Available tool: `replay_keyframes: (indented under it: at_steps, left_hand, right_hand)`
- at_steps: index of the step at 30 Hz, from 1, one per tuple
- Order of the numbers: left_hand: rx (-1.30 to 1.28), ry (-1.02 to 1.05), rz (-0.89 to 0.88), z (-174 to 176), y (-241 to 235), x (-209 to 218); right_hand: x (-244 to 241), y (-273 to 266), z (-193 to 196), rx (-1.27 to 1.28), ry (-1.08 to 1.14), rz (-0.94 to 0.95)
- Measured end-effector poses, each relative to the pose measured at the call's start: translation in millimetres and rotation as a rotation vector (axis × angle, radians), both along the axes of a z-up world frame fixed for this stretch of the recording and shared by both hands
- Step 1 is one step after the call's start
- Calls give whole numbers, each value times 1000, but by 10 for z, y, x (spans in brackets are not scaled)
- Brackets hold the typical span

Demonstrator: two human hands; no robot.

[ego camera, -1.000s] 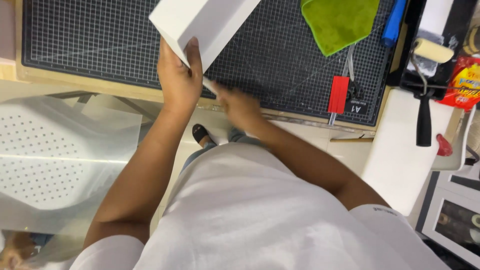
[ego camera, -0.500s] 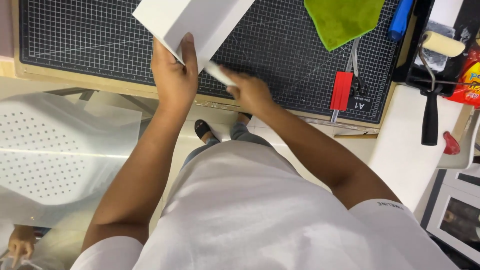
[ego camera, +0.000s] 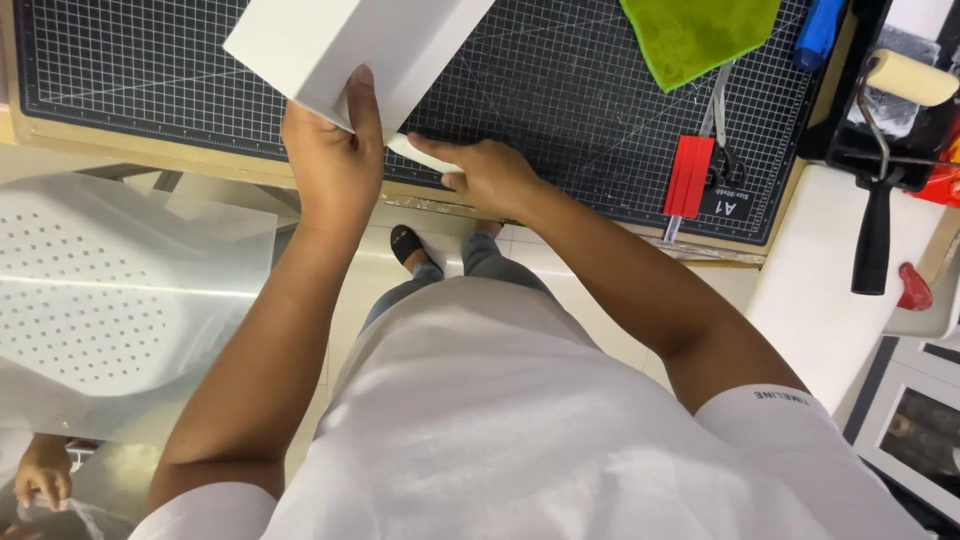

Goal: The person smooths the edges and corners of a white paper sheet on a cutting mat using a red squeegee and a white plastic tool. They repeatedly rotate the sheet and press along the edges to flatten creases. A foam roller is briefly used on the surface before returning to edge smoothing.

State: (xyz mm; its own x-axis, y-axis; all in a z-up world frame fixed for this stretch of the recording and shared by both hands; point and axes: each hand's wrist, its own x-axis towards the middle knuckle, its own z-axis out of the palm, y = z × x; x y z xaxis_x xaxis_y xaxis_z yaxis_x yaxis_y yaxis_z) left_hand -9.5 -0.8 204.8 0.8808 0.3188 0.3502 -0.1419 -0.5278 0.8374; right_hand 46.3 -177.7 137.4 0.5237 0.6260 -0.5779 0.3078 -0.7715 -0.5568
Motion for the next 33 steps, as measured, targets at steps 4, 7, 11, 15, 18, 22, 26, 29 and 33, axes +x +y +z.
replay_keyframes:
  at_steps: [4,7,11,15,18,22,26,29,33]
  left_hand:
    - [121,-41,14,-73,26,48]
    - [135,-34,-5,-89,-7,-39]
    - [99,-54,-13,-45,-21,3]
    - [72,-35,-30,-38,-23,-26]
    - [43,-10,3,-37,-22,-28]
    - [-2,-14,6,-40,-68,-57]
    - [-8,7,9,-26,-67,-20]
    - [5,28,26,-50,-72,-44]
    - [25,6,20,-38,-65,-27]
  right_hand:
    - [72,114,126,-87,-40,37]
    - [-104,133,55,-165,-5,58]
    - [-280,135,-318,-124,-335,161]
    - [-54,52,260,-172,98,-63]
    - [122,-140,17,-2,-59,-83]
    - [31,-178,-359,81,-192,-48]
    - [-37,-121,-512,112,-288,2]
    - [-63,-133,-455,104,-303,1]
    - [-279,-69,-669,132,-282,-24]
